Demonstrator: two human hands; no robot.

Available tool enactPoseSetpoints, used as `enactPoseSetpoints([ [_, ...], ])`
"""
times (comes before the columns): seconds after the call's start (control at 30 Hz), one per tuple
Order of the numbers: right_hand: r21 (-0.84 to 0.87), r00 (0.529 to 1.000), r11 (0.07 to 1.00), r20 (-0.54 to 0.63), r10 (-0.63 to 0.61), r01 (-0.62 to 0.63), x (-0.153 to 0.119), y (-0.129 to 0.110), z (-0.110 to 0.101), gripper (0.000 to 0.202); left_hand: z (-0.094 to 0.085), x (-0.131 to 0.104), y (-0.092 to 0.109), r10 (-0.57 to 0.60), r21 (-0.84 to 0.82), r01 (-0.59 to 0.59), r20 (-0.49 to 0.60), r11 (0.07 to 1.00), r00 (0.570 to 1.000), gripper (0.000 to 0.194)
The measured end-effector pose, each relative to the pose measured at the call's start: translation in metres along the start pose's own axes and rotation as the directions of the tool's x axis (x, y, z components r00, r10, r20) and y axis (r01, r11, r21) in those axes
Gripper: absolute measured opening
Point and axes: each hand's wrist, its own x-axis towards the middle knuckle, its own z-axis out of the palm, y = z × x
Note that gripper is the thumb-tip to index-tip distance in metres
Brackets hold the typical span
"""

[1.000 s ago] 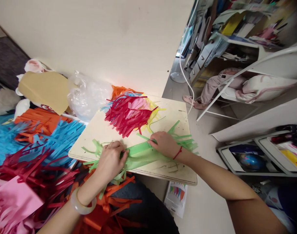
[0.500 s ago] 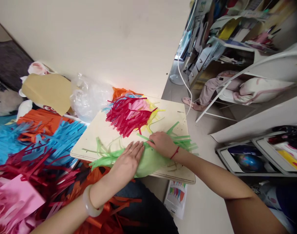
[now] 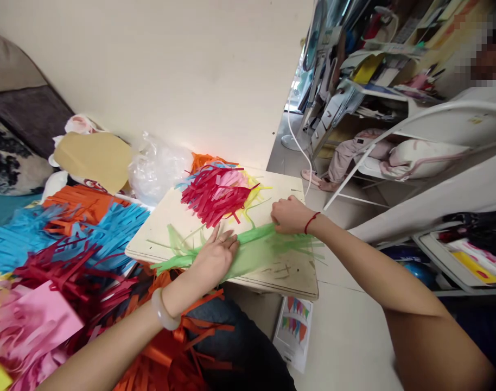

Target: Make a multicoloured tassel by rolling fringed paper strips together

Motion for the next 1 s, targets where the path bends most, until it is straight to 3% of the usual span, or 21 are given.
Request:
enactPoseSetpoints([
  [0.2, -0.032, 0.992, 0.992, -0.031, 0.124, -0.125, -0.015, -0.016, -0.004, 0.02, -0.011, 0.008, 0.0, 0.025, -0.003, -0.025, 0.003, 1.0, 1.0, 0.025],
  [0.33, 0.078, 0.953, 0.978, -0.223, 0.206, -0.193, -0.006, -0.035, 0.007, 0.024, -0.012, 0.006, 0.003, 0.036, 0.065, -0.038, 0.035, 0.997, 0.999, 0.025],
  [0.43, 0.178, 0.889, 0.924, -0.263, 0.375, -0.337, -0.002, -0.026, 0.016, 0.026, -0.013, 0.006, 0.005, 0.035, 0.084, -0.037, 0.026, 0.996, 0.999, 0.025],
  [0.53, 0.27, 0.807, 0.838, -0.249, 0.536, -0.474, -0.014, 0.004, 0.024, 0.026, -0.015, 0.008, 0.005, 0.021, 0.045, -0.022, 0.018, 0.999, 1.0, 0.021],
  [0.6, 0.302, 0.73, 0.767, -0.248, 0.637, -0.567, -0.028, 0.023, 0.027, 0.028, -0.017, 0.01, 0.004, 0.017, 0.025, -0.017, 0.022, 1.0, 1.0, 0.019],
  [0.67, 0.304, 0.624, 0.703, -0.324, 0.711, -0.643, -0.041, 0.032, 0.027, 0.03, -0.02, 0.013, 0.004, 0.02, 0.032, -0.021, 0.022, 0.999, 1.0, 0.019],
  [0.7, 0.297, 0.598, 0.711, -0.39, 0.7, -0.638, -0.045, 0.03, 0.026, 0.03, -0.022, 0.015, 0.003, 0.027, 0.039, -0.028, 0.021, 0.999, 0.999, 0.019],
  [0.73, 0.278, 0.617, 0.764, -0.461, 0.638, -0.583, -0.046, 0.024, 0.025, 0.031, -0.023, 0.016, 0.003, 0.032, 0.044, -0.033, 0.021, 0.999, 0.999, 0.019],
  [0.8, 0.191, 0.766, 0.938, -0.541, 0.347, -0.291, -0.04, 0.002, 0.023, 0.03, -0.024, 0.019, 0.003, 0.023, 0.039, -0.024, 0.022, 0.999, 0.999, 0.019],
  [0.83, 0.143, 0.843, 0.987, -0.52, 0.138, -0.073, -0.034, -0.012, 0.023, 0.029, -0.023, 0.02, 0.002, 0.008, 0.028, -0.009, 0.019, 1.0, 1.0, 0.018],
  [0.87, 0.113, 0.878, 0.986, -0.476, -0.055, 0.123, -0.026, -0.026, 0.024, 0.027, -0.022, 0.02, 0.002, -0.01, 0.016, 0.01, 0.013, 1.0, 1.0, 0.018],
  [0.93, 0.098, 0.867, 0.938, -0.422, -0.264, 0.334, -0.009, -0.047, 0.031, 0.024, -0.019, 0.018, 0.002, -0.04, -0.006, 0.04, -0.007, 0.999, 0.999, 0.018],
  [1.0, 0.082, 0.85, 0.917, -0.414, -0.324, 0.39, 0.005, -0.057, 0.041, 0.024, -0.015, 0.015, 0.002, -0.05, -0.04, 0.048, -0.049, 0.998, 0.998, 0.016],
])
